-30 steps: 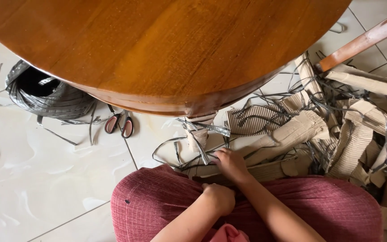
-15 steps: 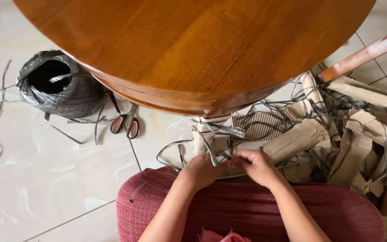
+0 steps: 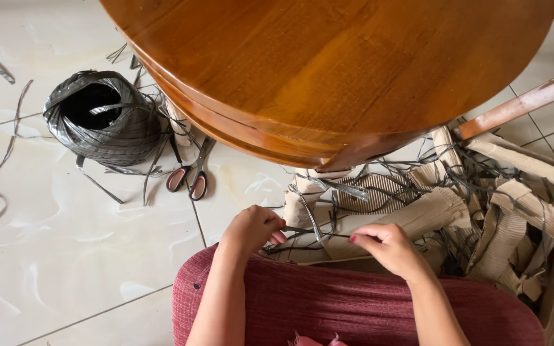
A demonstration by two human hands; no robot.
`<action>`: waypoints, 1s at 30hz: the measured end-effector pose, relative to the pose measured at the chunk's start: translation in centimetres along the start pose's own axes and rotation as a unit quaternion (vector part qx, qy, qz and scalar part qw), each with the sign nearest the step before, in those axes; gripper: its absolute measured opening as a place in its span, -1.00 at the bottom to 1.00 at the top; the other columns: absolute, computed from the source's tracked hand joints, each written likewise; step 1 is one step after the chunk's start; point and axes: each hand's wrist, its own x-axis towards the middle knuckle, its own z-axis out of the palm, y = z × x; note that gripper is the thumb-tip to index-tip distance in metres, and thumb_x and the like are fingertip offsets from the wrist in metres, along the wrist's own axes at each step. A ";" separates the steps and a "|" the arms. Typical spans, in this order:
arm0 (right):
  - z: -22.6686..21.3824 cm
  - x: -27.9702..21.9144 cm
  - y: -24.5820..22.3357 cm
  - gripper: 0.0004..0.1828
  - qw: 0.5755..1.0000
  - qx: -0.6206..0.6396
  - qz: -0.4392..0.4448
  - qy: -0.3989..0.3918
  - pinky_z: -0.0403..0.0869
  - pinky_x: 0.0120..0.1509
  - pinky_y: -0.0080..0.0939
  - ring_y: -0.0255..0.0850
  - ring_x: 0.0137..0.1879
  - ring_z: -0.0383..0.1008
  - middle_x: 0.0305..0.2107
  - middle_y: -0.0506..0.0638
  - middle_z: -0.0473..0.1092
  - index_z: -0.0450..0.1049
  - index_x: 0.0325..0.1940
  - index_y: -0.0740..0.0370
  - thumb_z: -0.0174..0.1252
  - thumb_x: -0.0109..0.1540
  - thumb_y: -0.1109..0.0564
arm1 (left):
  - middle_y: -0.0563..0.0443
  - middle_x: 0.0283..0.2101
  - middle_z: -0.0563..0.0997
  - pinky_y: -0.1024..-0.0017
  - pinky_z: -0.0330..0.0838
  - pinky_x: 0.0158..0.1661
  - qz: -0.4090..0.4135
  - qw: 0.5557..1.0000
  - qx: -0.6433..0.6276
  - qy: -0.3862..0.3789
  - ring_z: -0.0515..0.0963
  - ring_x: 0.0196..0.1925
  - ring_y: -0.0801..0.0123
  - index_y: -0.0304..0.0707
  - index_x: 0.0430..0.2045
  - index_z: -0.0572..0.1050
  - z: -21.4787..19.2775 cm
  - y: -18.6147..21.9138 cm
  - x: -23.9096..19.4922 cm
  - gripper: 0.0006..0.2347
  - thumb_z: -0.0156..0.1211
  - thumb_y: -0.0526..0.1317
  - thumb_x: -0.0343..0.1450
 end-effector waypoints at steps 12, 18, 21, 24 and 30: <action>-0.4 3.1 3.4 -0.92 0.900 -0.194 -0.126 0.370 0.57 -0.07 -0.09 -0.08 -0.20 0.61 -0.39 -0.07 0.58 0.70 -0.22 -0.07 0.38 0.22 0.12 | 0.08 0.07 0.67 0.14 0.47 0.17 -0.042 0.992 0.027 0.114 0.61 0.18 0.13 0.03 0.14 0.48 0.1 -3.2 4.8 -0.61 -0.09 0.09 0.49; 2.0 5.6 1.6 -0.88 0.894 -0.127 -0.210 0.374 0.55 -0.13 -0.02 -0.01 -0.24 0.61 -0.41 0.02 0.58 0.69 -0.24 0.07 0.37 0.17 0.24 | -0.09 0.17 0.59 0.06 0.41 0.24 -0.023 0.990 -0.035 0.134 0.55 0.24 0.04 -0.07 0.21 0.42 0.8 -2.0 4.7 -0.58 -0.11 0.07 0.53; 3.1 6.5 0.6 -0.89 0.888 -0.115 -0.231 0.381 0.55 -0.17 -0.05 0.03 -0.27 0.61 -0.44 0.08 0.57 0.68 -0.28 0.14 0.38 0.15 0.29 | -0.21 0.28 0.47 -0.02 0.33 0.30 -0.016 0.986 -0.069 0.151 0.47 0.32 -0.09 -0.17 0.28 0.33 0.7 -2.9 6.6 -0.52 -0.13 0.09 0.54; 3.6 7.4 -0.3 -0.90 0.862 -0.124 -0.237 0.431 0.52 -0.18 -0.05 0.06 -0.30 0.60 -0.49 0.10 0.54 0.66 -0.32 0.20 0.37 0.15 0.35 | -0.30 0.30 0.43 -0.07 0.35 0.27 0.016 0.980 -0.099 0.175 0.47 0.30 -0.20 -0.21 0.30 0.31 0.7 -1.9 5.9 -0.54 -0.09 0.03 0.55; 5.4 9.8 1.3 -0.89 0.911 -0.037 -0.229 0.340 0.50 -0.17 -0.03 0.10 -0.33 0.57 -0.60 0.12 0.47 0.57 -0.48 0.20 0.29 0.08 0.35 | -0.56 0.34 0.26 -0.27 0.26 0.29 0.101 0.949 -0.164 0.251 0.32 0.35 -0.46 -0.34 0.36 0.19 -1.1 1.4 3.4 -0.55 -0.04 -0.18 0.55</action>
